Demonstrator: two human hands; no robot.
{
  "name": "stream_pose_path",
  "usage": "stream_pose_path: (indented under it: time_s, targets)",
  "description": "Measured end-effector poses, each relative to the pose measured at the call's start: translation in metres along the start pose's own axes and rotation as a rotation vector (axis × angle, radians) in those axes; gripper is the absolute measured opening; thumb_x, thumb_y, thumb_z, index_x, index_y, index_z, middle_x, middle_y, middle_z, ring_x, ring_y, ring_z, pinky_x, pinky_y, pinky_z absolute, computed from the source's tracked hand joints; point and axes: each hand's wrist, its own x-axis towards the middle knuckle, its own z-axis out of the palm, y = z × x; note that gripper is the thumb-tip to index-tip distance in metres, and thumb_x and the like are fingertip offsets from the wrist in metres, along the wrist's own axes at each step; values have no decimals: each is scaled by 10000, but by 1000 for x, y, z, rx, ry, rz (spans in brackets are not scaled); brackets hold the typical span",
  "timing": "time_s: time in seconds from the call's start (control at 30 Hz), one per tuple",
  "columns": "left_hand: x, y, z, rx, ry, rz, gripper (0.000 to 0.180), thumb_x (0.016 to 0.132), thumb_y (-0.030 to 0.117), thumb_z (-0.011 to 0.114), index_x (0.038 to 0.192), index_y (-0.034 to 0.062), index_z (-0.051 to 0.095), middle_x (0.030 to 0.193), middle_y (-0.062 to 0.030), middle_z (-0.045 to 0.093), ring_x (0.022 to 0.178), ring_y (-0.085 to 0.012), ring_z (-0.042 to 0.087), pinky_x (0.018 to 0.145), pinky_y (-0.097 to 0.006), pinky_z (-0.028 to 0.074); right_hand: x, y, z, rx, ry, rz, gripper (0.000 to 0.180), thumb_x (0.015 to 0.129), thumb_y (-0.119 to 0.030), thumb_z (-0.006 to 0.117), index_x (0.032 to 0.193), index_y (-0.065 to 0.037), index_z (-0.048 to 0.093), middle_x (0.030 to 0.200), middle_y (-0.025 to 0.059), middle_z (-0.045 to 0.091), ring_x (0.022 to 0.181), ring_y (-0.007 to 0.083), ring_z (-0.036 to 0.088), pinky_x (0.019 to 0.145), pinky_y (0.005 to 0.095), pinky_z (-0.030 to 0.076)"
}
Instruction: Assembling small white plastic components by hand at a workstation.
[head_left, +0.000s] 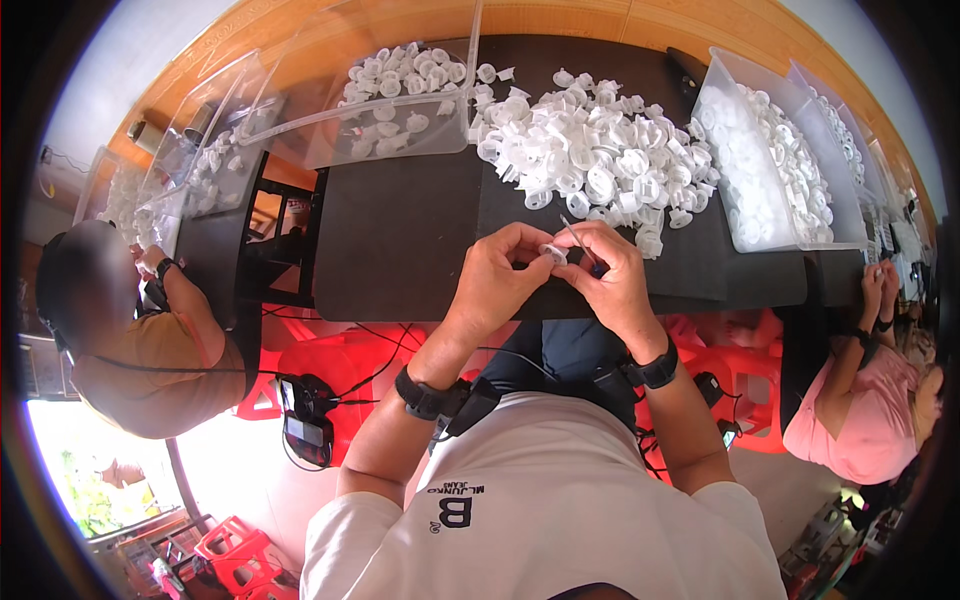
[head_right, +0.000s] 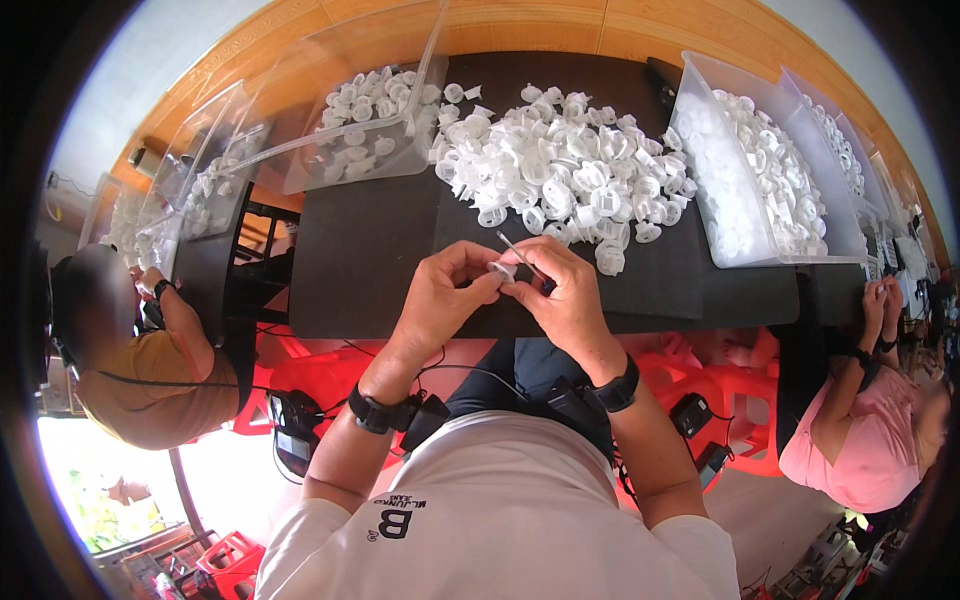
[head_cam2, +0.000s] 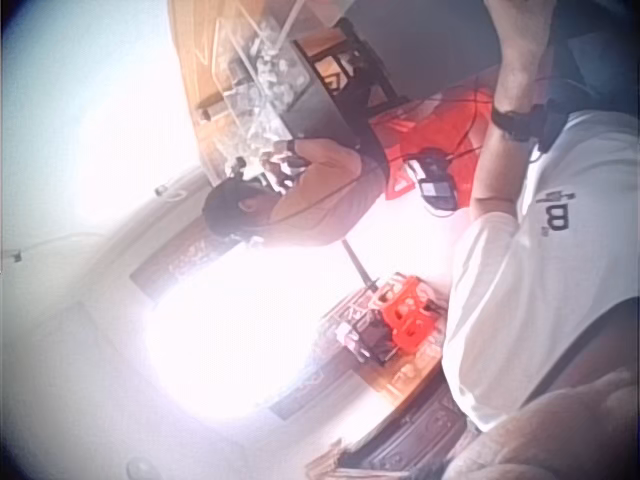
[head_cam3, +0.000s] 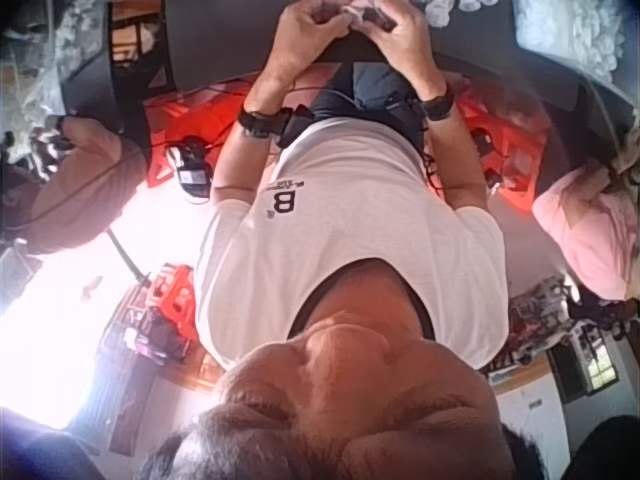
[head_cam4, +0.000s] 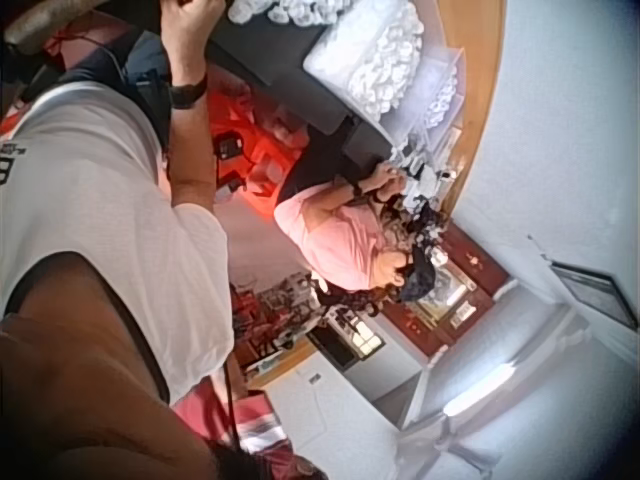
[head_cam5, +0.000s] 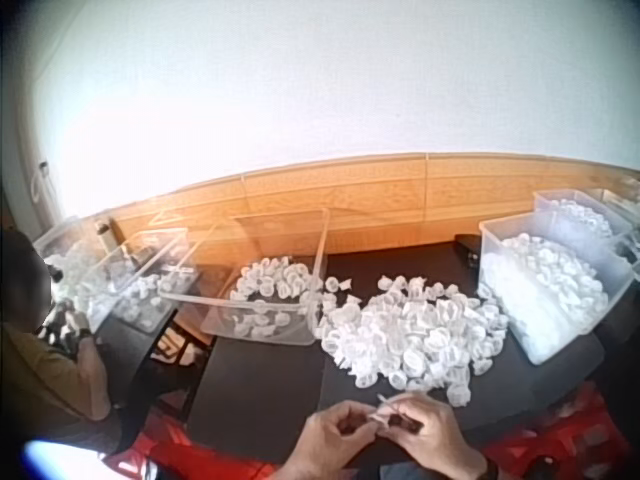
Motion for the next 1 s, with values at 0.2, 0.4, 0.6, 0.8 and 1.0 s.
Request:
stream_pose_path:
  time_s: [0.2, 0.4, 0.6, 0.8, 1.0]
  targets:
    - [2, 2, 1, 12, -2, -22, 168, 899, 53, 628, 1050, -20, 641, 921, -68, 692, 819, -83, 639, 716, -229, 531, -1, 2, 2, -14, 16, -34, 326, 727, 81, 764, 1019, -44, 689, 998, 31, 675, 679, 91, 585, 546, 232, 454]
    - [6, 4, 1, 19, -3, -76, 142, 886, 38, 605, 1012, -20, 634, 909, -80, 691, 809, -88, 645, 710, -230, 533, -1, 1, 3, -26, 31, -44, 331, 715, 88, 765, 1009, -44, 691, 984, 30, 677, 689, 94, 596, 546, 233, 452]
    - [5, 5, 2, 57, -9, 1, 166, 868, 19, 591, 1026, -21, 621, 921, -71, 699, 822, -114, 662, 749, -254, 536, -2, 1, 6, -44, 79, -67, 311, 710, 75, 778, 985, -42, 695, 963, 30, 683, 675, 94, 599, 542, 235, 451]
    - [3, 10, 0, 133, 8, 40, 178, 846, 11, 627, 1022, -13, 642, 952, -72, 717, 902, -123, 686, 809, -266, 529, -3, 0, 7, -61, 100, -76, 310, 704, 73, 785, 977, -42, 692, 965, 29, 685, 660, 97, 599, 532, 237, 450]
    - [4, 8, 2, 146, 35, 37, 133, 837, 15, 646, 968, -7, 661, 907, -61, 723, 884, -117, 688, 788, -263, 529, -4, -3, 9, -108, 94, -94, 330, 694, 90, 776, 979, -45, 678, 966, 28, 685, 664, 119, 617, 532, 250, 466]
